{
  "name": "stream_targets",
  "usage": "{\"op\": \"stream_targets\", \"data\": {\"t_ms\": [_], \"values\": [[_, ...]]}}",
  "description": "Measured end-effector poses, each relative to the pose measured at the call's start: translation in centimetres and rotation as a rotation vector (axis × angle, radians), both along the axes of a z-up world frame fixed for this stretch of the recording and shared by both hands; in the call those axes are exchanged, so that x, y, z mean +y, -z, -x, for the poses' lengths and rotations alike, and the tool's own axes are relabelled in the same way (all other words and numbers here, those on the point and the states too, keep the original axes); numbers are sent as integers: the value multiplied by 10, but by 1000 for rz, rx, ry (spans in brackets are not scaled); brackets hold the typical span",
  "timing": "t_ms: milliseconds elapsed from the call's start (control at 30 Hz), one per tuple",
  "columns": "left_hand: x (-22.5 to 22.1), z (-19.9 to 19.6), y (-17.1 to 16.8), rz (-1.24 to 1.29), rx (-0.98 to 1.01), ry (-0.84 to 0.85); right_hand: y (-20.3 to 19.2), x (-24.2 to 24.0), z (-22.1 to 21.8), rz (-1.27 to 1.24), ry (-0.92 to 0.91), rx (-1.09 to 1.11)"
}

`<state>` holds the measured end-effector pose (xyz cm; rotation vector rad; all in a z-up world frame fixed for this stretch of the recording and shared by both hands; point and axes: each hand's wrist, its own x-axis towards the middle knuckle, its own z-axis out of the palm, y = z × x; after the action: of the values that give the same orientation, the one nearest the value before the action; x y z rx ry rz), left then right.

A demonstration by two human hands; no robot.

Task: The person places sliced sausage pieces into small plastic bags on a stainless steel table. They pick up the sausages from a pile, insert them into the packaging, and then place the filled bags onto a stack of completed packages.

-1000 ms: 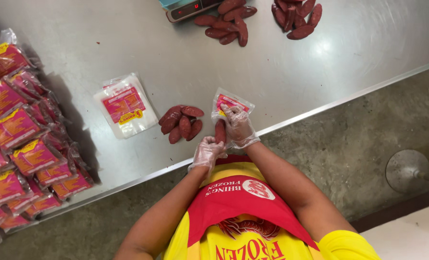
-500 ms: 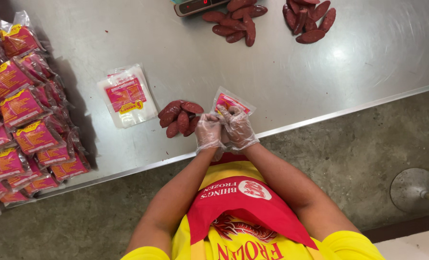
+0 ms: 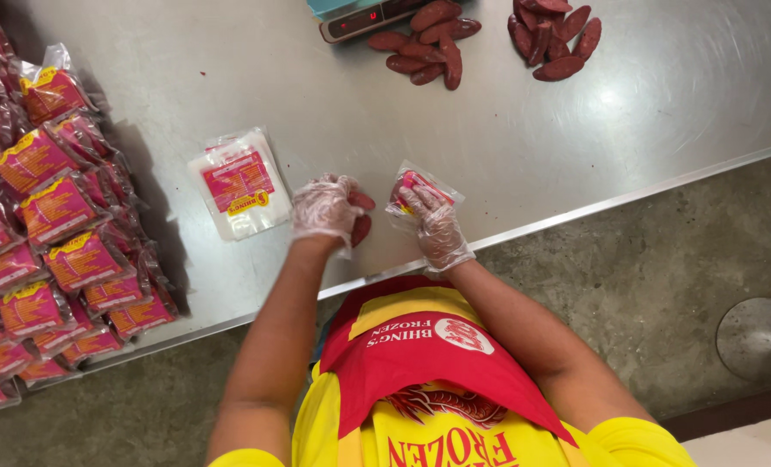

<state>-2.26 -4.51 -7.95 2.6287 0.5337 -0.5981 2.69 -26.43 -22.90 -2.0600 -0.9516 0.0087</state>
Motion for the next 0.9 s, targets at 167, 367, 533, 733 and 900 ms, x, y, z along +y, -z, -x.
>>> {"op": "stream_targets", "data": {"t_ms": [167,367,533,733,900], "values": [[8,-13,-48,89,-58,246,-23,8,1,-182,26,79],[11,-5,-37,382,-110,-61,-4,-2,9,-20,191,4],[-10,30,32,464,237,127,0,-1,5,41,150,25],[-52,59,109,925,65,-450,-7,-12,2,16,46,99],[-61,72,133,1132,-46,-836,-12,-17,7,13,14,45]]}}
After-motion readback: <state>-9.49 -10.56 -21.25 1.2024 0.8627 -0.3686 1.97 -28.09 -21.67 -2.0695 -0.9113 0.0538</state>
